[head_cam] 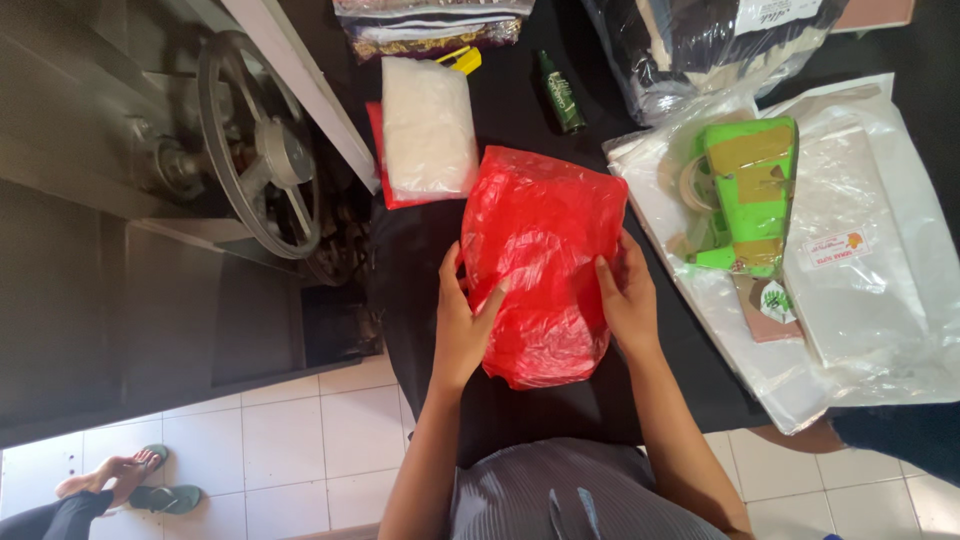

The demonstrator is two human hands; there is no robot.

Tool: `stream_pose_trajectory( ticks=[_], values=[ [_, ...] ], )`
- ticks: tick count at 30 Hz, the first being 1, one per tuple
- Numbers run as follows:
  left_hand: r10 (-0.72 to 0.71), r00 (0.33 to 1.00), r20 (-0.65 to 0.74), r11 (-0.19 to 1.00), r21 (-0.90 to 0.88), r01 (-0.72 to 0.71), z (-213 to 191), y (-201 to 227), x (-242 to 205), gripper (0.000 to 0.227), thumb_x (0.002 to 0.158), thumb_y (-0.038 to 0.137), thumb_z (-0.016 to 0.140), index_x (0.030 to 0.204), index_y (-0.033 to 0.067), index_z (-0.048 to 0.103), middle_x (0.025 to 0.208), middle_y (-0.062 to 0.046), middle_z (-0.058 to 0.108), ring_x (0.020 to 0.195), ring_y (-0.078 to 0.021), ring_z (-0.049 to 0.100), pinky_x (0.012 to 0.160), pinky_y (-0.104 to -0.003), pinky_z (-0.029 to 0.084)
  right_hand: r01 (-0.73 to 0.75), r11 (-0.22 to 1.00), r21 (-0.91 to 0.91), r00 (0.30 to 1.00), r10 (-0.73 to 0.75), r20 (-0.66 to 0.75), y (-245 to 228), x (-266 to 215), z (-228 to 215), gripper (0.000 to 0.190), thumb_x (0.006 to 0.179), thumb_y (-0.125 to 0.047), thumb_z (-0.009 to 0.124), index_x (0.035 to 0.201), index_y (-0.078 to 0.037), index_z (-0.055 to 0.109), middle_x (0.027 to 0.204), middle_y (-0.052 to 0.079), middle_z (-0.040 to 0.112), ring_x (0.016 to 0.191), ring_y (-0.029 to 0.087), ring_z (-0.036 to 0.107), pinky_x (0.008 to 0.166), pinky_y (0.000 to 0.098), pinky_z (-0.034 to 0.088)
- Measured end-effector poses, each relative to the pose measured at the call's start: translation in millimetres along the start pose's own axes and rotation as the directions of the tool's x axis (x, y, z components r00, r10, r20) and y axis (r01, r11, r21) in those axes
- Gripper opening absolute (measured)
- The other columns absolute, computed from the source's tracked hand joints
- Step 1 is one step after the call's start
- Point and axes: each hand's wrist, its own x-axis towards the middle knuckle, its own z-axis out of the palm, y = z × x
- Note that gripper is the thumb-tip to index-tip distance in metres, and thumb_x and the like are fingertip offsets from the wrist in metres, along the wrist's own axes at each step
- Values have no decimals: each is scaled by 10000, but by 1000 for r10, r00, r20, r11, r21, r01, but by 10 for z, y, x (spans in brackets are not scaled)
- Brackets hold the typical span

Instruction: The person wraps a white rectangular item in bubble wrap and then places it into a red plastic bag. They fold the bag neatly, place a label on it, and set it aside. The person repeats this process with another item, folding the red bag and stacking the finished packages.

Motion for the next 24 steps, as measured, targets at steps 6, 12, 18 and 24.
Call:
stream_pose_trajectory(
  ticks=[6, 12, 18, 24],
  values=[
    [-24, 997, -74, 1000, 17, 25, -118, 111, 23, 513, 952, 158, 775, 1415, 52, 581, 1089, -114, 756, 903, -177, 694, 781, -281, 566, -44, 975, 220, 999, 49, -18, -8, 81, -125, 427, 987, -18, 700, 1395, -10, 577, 982, 38, 673, 890, 83, 635, 825, 233, 510],
    [141, 987, -78, 989, 64, -136, -219, 353, 15, 633, 935, 164, 759, 1485, 60, 465, 1494, -144, 525, 1220, -214, 643, 943, -314, 550, 227, 948, 225, 972, -205, -116, -452, 4, -198, 303, 1007, 60, 681, 1290, -25, 616, 1268, 76, 638, 1133, 132, 617, 1013, 276, 500],
    [140, 913, 384, 858, -507, 81, -4, 499, -219, 901, 971, 220, 700, 1653, 154, 115, 1694, -125, 275, 1479, -238, 447, 1150, -368, 433, 527, 848, -48, 847, -520, 106, -1203, -304, -205, 406, 932, 60, 696, 1303, -62, 583, 1574, 153, 437, 1482, 278, 458, 1278, 431, 339],
    [79, 937, 339, 852, -511, 113, 299, 376, -349, 682, 1058, 236, 638, 1608, 45, 283, 1589, -106, 421, 1449, -167, 425, 1195, -317, 370, 278, 920, 276, 844, -372, 388, -1325, -552, 28, 429, 1010, 55, 581, 1429, -37, 590, 1611, 148, 422, 1532, 289, 401, 1258, 430, 317]
  ],
)
